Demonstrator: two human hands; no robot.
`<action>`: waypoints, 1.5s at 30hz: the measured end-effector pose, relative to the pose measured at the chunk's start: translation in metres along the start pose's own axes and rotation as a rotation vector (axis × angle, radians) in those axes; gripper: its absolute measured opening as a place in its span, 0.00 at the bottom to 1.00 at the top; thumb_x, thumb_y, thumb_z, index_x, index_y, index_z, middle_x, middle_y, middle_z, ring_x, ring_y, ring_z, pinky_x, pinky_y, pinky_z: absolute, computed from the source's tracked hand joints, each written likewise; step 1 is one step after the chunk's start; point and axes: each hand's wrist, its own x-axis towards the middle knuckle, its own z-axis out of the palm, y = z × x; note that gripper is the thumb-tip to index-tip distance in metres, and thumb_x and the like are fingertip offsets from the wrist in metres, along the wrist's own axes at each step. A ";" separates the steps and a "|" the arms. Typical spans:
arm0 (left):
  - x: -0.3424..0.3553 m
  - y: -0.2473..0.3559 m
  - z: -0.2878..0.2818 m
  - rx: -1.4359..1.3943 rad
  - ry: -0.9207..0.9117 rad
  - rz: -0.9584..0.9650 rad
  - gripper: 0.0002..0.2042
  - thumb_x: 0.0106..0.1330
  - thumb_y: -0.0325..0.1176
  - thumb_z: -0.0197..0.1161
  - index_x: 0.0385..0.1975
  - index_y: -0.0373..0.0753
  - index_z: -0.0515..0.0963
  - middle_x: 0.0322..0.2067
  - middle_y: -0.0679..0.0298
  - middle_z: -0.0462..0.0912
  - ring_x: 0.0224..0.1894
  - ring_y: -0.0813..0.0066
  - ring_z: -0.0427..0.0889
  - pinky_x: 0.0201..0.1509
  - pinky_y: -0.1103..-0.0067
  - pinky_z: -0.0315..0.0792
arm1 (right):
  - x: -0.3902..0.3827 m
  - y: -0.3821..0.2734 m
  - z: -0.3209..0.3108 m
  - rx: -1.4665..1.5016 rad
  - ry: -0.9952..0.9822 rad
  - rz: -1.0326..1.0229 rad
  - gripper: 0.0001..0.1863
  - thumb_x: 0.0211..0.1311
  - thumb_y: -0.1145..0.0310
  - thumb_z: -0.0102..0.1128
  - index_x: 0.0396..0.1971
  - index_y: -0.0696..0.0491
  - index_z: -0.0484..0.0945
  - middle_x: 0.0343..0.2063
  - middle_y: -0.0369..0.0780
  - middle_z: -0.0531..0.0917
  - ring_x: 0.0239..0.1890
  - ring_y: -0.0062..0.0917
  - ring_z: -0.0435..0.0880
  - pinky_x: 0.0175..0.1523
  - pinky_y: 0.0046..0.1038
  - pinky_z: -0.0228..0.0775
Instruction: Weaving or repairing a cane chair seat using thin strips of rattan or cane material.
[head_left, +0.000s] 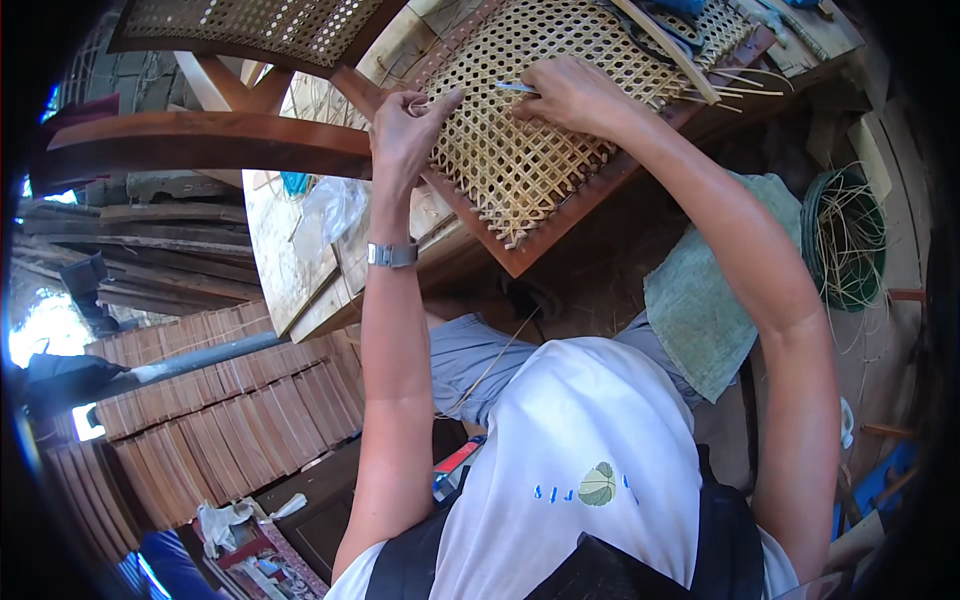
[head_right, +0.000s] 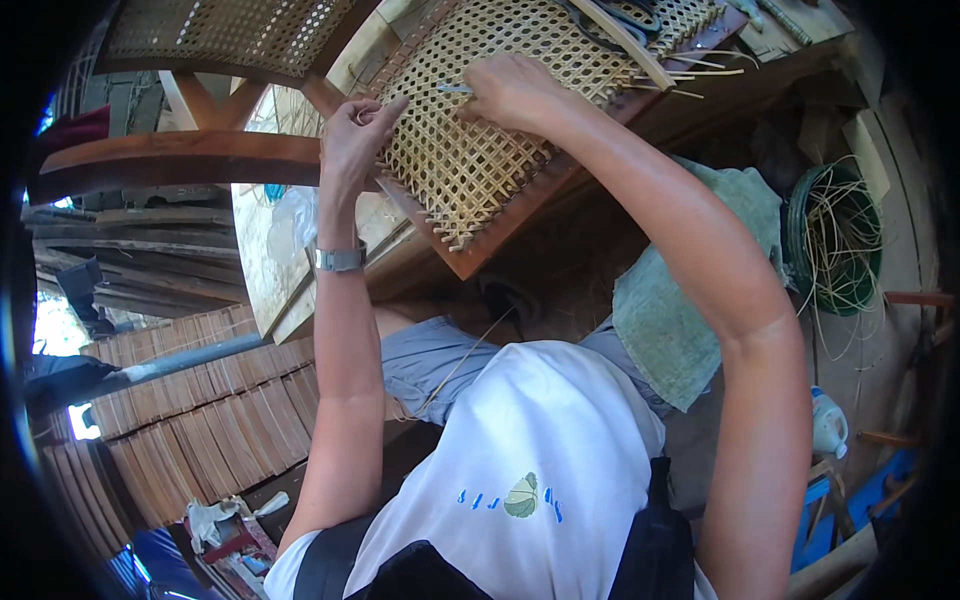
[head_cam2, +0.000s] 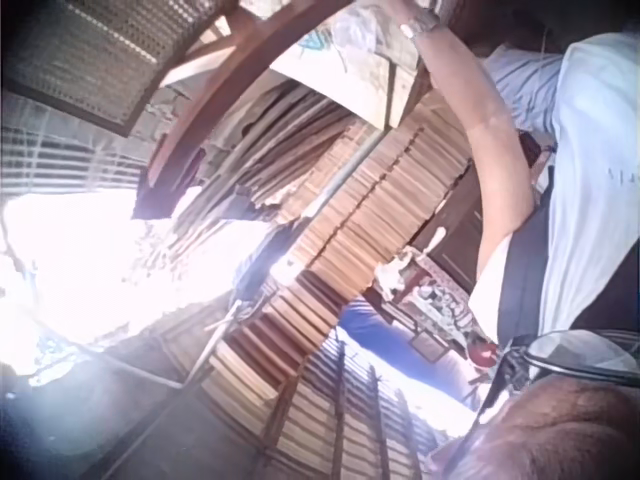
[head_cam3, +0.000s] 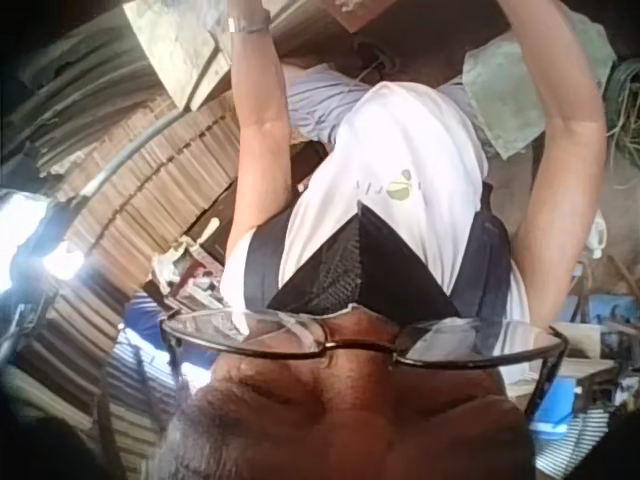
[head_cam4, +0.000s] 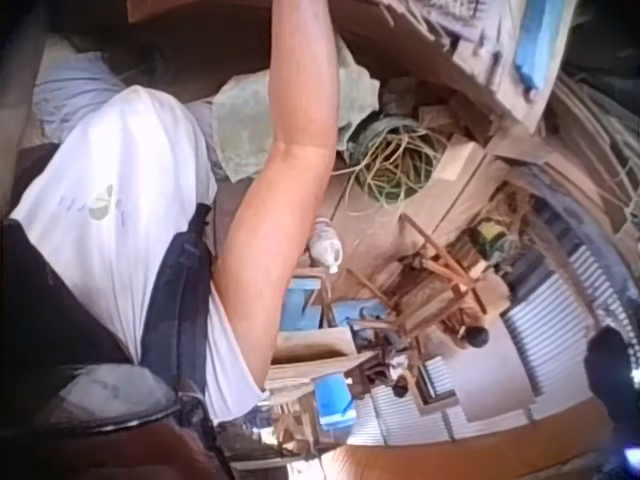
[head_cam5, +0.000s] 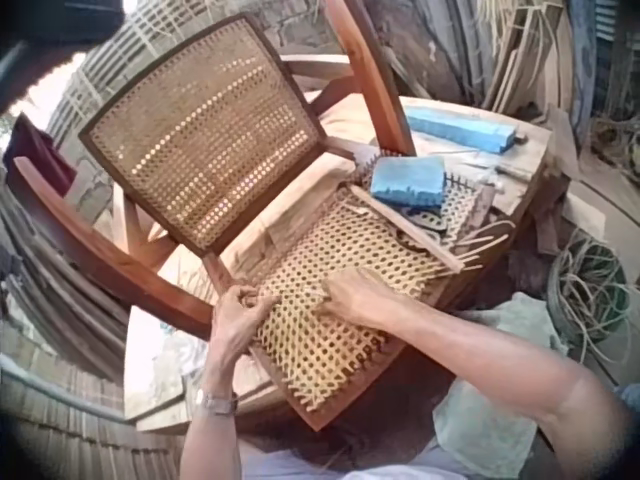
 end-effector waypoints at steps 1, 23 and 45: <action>0.000 0.007 -0.001 0.131 -0.074 0.025 0.26 0.52 0.49 0.74 0.41 0.33 0.83 0.36 0.55 0.87 0.40 0.66 0.86 0.46 0.71 0.77 | 0.002 -0.001 -0.002 0.012 -0.056 0.026 0.22 0.57 0.52 0.68 0.28 0.60 0.79 0.24 0.51 0.81 0.34 0.47 0.83 0.42 0.45 0.72; -0.003 -0.021 0.008 0.137 -0.047 0.404 0.09 0.56 0.29 0.66 0.36 0.37 0.83 0.28 0.58 0.82 0.30 0.66 0.83 0.39 0.74 0.78 | -0.101 0.046 -0.123 -0.255 -0.102 0.142 0.16 0.66 0.63 0.60 0.41 0.63 0.77 0.26 0.53 0.78 0.32 0.47 0.76 0.41 0.38 0.67; 0.036 0.036 0.017 -0.391 -0.614 0.336 0.14 0.65 0.44 0.68 0.38 0.39 0.84 0.27 0.72 0.82 0.29 0.88 0.74 0.32 0.86 0.68 | -0.064 -0.044 -0.019 -0.058 0.190 0.392 0.10 0.65 0.66 0.55 0.35 0.59 0.75 0.30 0.55 0.82 0.38 0.53 0.81 0.45 0.47 0.71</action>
